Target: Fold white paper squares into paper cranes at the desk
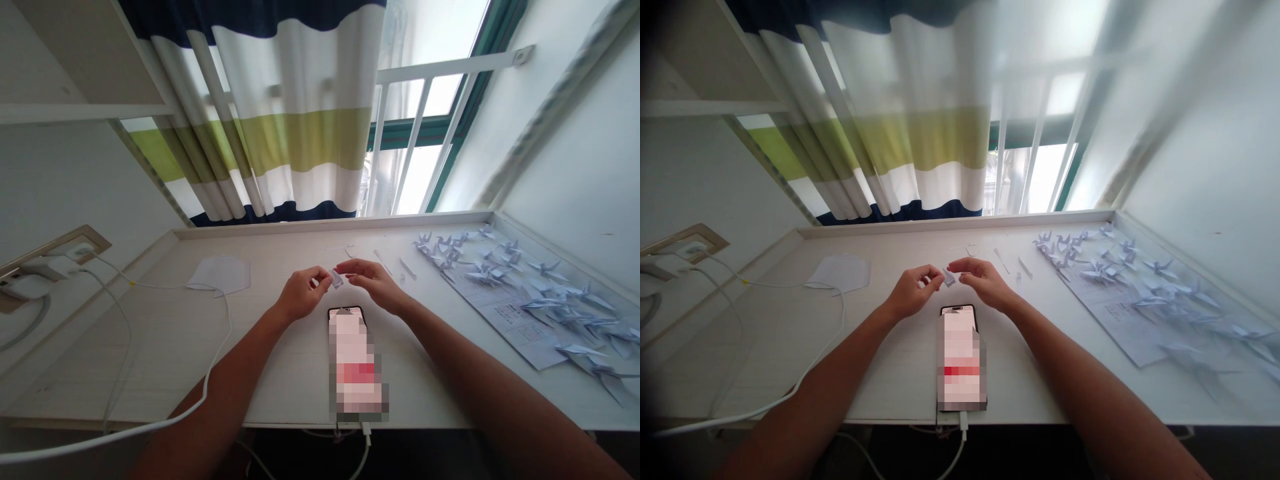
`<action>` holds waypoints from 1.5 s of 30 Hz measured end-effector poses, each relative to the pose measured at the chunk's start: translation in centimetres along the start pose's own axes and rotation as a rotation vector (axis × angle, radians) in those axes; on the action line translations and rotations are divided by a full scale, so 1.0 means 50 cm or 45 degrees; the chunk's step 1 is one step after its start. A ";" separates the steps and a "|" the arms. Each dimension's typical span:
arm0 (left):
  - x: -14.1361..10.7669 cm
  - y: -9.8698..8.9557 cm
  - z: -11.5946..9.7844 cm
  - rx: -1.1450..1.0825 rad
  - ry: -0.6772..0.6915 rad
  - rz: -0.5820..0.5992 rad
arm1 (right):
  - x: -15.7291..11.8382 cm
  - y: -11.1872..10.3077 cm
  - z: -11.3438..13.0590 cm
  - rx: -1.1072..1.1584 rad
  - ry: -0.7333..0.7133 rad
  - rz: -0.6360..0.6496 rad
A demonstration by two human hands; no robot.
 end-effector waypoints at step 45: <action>0.453 0.270 -0.043 0.568 0.235 0.419 | 0.131 -0.514 0.002 -1.816 0.224 -0.010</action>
Point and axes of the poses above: each hand's wrist, its own x-axis towards the middle knuckle, its own y-axis out of the palm, z = x × y, the point moved 8 cm from there along x, towards the middle knuckle, and after that the axes turned 4 degrees about y, right-handed, at the moved point
